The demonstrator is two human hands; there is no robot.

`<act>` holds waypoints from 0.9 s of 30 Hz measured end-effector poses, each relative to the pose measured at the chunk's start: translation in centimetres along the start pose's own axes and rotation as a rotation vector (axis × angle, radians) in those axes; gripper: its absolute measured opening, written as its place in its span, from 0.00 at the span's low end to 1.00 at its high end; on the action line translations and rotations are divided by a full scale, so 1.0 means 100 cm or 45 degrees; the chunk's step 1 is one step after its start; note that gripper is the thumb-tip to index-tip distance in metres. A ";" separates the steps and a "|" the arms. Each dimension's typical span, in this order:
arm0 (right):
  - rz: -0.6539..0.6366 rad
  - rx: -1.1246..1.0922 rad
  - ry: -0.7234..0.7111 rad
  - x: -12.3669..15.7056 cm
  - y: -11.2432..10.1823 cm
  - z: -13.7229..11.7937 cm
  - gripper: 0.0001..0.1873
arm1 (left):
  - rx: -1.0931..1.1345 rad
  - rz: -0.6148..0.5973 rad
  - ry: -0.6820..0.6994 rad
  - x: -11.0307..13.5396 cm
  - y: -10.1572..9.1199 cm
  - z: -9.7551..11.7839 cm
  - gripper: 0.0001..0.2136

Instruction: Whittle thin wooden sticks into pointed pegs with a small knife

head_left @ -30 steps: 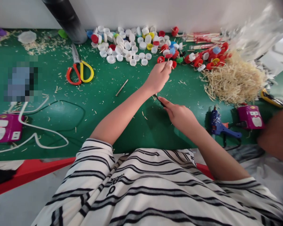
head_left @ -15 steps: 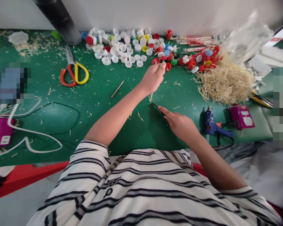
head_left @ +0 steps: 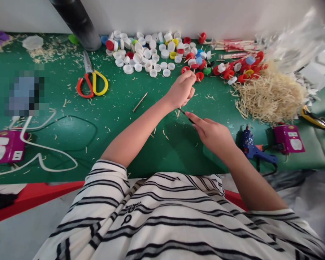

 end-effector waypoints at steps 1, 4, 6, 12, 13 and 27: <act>0.005 -0.009 -0.002 0.000 0.000 0.000 0.29 | 0.002 0.003 0.006 -0.001 0.000 0.000 0.10; -0.004 -0.045 -0.024 -0.004 0.001 -0.001 0.30 | 0.021 0.048 0.027 -0.001 -0.004 0.000 0.12; -0.012 -0.065 -0.039 -0.009 0.002 -0.002 0.30 | 0.041 0.093 0.026 -0.002 -0.007 0.000 0.13; 0.002 -0.176 -0.118 -0.018 0.002 -0.004 0.30 | 0.084 0.168 -0.029 -0.003 -0.014 -0.003 0.15; -0.003 -0.185 -0.117 -0.018 0.002 -0.004 0.30 | 0.090 0.166 -0.035 -0.003 -0.013 -0.002 0.15; -0.016 -0.308 -0.061 0.001 0.016 -0.002 0.31 | 0.095 0.113 -0.008 0.003 0.000 0.001 0.13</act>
Point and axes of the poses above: each hand's wrist, its own x-axis away from the middle knuckle, its own y-axis out of the palm, z = x × y, the point moved 8 cm from there along -x, towards the middle knuckle, and after that the axes turned 8 degrees about x, right-handed, at the moved point
